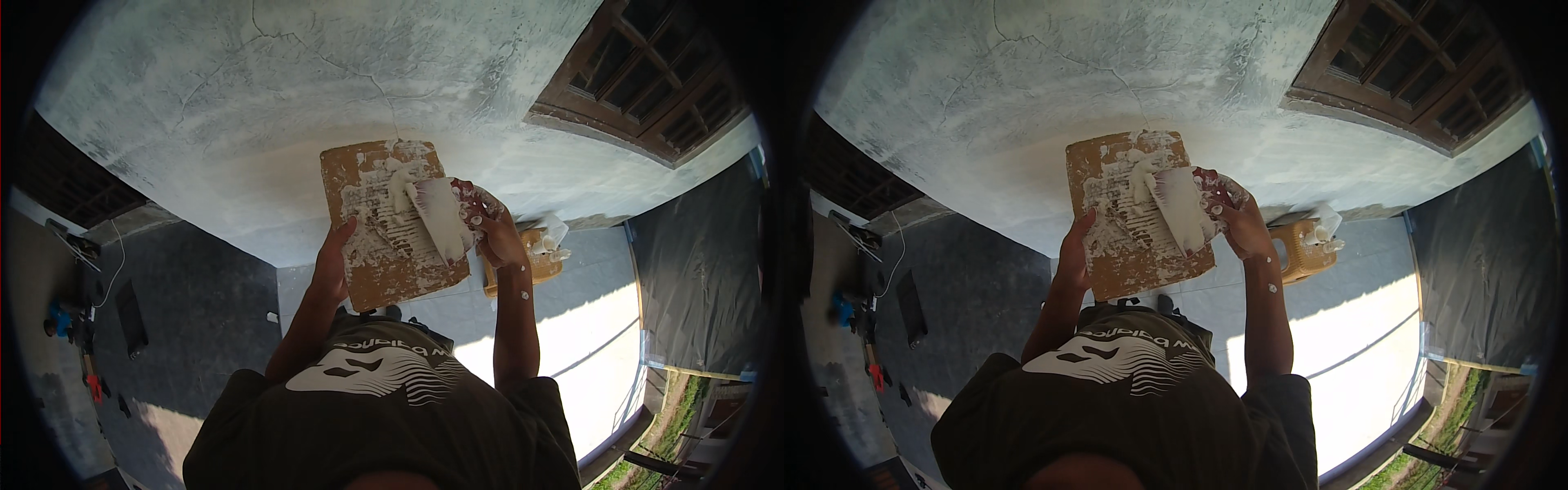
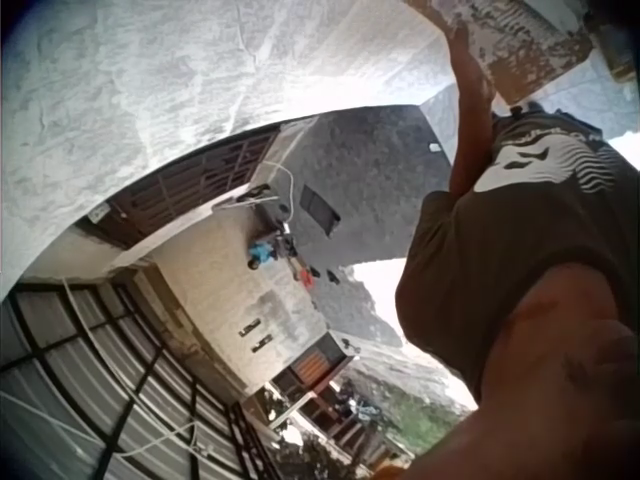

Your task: Apply plaster or filler to an exterior wall using a putty knife.

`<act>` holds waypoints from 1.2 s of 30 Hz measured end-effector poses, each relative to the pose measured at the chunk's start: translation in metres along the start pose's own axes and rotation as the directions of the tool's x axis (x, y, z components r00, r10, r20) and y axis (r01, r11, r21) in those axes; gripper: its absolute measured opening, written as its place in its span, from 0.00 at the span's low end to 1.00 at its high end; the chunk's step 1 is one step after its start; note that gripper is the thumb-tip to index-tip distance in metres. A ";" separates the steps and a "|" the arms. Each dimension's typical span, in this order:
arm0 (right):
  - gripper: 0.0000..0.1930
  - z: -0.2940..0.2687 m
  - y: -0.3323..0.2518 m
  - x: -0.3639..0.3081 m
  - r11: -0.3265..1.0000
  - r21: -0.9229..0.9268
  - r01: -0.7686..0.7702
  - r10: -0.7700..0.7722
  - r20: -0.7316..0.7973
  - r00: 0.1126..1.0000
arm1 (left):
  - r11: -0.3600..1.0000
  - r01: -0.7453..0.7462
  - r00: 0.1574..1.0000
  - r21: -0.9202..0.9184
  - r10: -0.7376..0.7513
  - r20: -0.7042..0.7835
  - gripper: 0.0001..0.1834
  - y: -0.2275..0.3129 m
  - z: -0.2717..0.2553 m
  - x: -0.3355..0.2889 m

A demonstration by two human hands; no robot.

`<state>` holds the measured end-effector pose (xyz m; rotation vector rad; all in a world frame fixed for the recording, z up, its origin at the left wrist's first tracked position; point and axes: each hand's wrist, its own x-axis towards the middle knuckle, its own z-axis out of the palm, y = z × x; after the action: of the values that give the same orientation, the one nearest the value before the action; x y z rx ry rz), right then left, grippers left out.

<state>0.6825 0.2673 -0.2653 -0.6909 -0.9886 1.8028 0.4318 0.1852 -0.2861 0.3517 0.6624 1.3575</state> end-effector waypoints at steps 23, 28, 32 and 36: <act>0.21 0.032 -0.107 0.004 0.813 0.422 0.401 -0.389 -0.118 0.914 | 0.998 -0.007 0.994 -0.055 0.013 0.109 0.25 0.001 0.007 -0.003; 0.16 0.056 -0.184 0.029 0.605 -0.029 0.796 -0.772 -0.266 0.578 | 0.999 -0.029 0.994 -0.030 0.032 0.101 0.25 0.001 0.009 -0.005; 0.14 0.086 -0.230 0.052 0.088 -0.914 0.395 -0.996 -0.081 0.035 | 0.999 -0.047 0.995 -0.015 0.048 0.090 0.25 0.001 0.013 -0.008; 0.23 0.121 -0.248 0.090 0.056 -0.996 0.063 -0.998 -0.054 0.044 | 0.996 0.008 0.993 -0.094 0.003 0.116 0.24 0.002 0.015 -0.008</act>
<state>0.6646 0.3690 0.0057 -1.2064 -1.0831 -0.3676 0.4389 0.1797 -0.2718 0.3508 0.5001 1.3501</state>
